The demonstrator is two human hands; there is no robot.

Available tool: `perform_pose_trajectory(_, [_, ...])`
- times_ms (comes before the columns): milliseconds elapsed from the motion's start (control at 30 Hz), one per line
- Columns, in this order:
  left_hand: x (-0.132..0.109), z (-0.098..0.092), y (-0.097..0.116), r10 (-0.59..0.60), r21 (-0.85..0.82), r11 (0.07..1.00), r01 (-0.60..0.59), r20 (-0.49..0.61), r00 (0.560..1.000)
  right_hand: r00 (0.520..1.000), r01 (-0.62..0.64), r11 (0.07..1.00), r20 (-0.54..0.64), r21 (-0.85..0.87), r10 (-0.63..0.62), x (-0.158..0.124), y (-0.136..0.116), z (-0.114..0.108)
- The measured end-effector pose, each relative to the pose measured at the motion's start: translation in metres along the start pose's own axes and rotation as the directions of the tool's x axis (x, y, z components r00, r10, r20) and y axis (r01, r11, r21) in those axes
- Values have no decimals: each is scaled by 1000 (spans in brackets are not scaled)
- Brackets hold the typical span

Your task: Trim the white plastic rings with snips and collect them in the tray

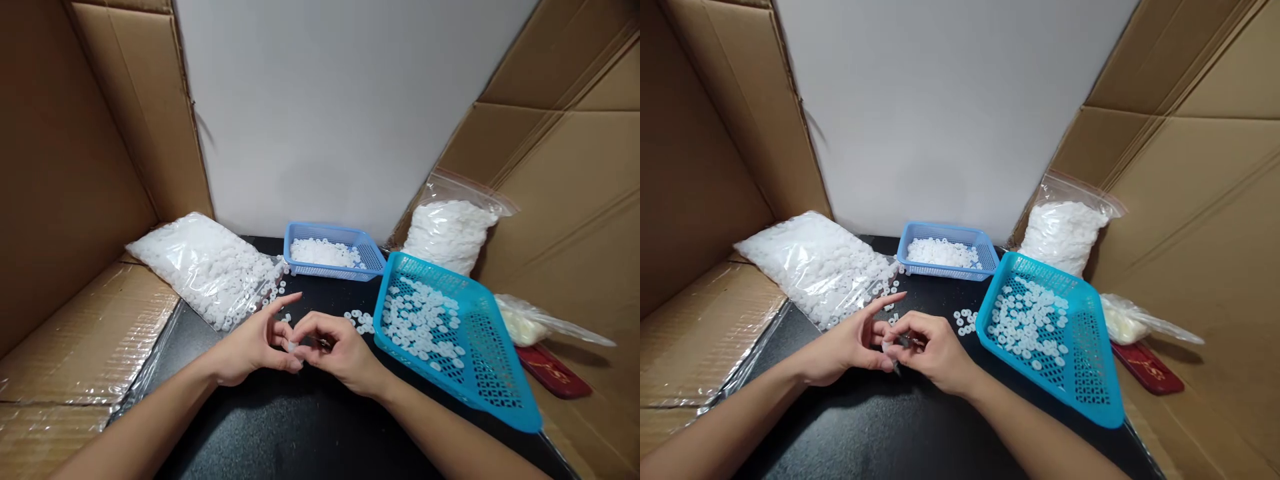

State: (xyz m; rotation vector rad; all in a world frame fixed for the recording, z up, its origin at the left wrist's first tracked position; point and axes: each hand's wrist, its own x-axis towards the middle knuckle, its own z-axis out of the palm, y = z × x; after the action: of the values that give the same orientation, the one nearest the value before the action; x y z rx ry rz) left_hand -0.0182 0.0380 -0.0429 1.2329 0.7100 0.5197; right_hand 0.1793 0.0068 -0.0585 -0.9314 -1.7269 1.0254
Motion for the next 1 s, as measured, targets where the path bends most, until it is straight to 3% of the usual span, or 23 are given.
perform_pose_trajectory(233, [-5,-1,4,-117,-162,978,131,89,989,977,81,997,196,4,-80,-2,-2,-9])
perform_pose_trajectory(433, [-6,2,7,-75,-188,979,76,8,997,980,179,980,108,-89,-169,-6,-7,0])
perform_pose_trajectory(667, [-8,25,6,46,-487,872,-43,-7,999,992,109,990,-74,85,-103,-11,-15,3])
perform_pose_trajectory(1000, [-6,32,0,68,-530,847,-53,8,998,994,-100,949,-6,299,107,-15,-16,4])
